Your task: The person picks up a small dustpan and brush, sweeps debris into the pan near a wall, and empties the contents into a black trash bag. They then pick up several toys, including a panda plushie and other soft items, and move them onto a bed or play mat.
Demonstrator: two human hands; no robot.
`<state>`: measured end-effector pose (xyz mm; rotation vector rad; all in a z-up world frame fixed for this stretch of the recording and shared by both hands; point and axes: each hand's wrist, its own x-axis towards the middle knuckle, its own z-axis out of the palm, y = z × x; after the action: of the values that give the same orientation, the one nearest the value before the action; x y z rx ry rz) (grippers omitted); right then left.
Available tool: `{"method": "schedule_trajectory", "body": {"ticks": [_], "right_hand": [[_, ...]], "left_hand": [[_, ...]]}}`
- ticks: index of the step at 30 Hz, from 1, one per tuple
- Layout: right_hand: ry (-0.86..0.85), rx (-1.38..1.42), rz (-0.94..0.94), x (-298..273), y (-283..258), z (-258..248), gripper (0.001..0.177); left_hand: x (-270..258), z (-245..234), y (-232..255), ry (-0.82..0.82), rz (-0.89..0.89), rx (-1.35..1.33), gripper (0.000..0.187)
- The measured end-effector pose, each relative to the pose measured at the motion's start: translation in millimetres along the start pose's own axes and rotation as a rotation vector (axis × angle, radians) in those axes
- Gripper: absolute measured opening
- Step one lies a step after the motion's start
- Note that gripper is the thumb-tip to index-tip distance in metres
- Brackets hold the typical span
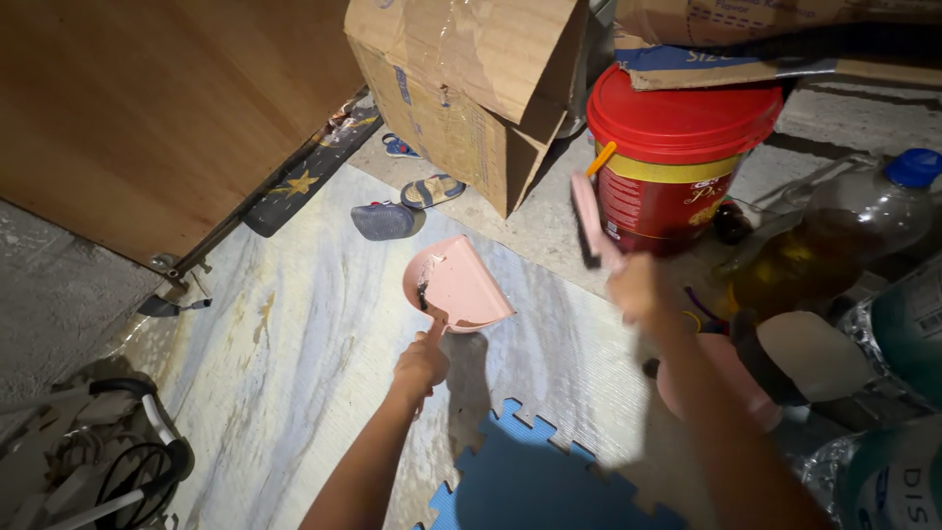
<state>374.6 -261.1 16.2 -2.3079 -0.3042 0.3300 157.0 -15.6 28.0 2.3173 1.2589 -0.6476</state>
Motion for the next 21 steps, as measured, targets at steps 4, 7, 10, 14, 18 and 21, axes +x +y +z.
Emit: {"method": "schedule_trajectory", "body": {"ticks": [4,7,10,14,18,21], "right_hand": [[-0.177,0.314,0.205,64,-39,-8,0.025],[-0.134,0.139,0.171,89,-70,-5,0.030],[-0.189,0.180,0.233,98,-76,-10,0.029],[-0.458,0.019,0.236,75,-56,-52,0.030],[-0.454,0.020,0.166,19,-21,-92,0.038],[-0.286,0.214,0.148,7,7,-88,0.037]], "left_hand": [[7,5,-3,0.013,0.010,-0.022,0.086],[14,8,-4,0.013,0.007,-0.020,0.089],[21,12,-8,0.011,0.021,0.001,0.089],[30,16,-12,0.000,-0.043,-0.038,0.079],[16,9,-8,0.009,0.027,0.023,0.093],[5,2,-2,-0.023,-0.006,0.012,0.090]]}}
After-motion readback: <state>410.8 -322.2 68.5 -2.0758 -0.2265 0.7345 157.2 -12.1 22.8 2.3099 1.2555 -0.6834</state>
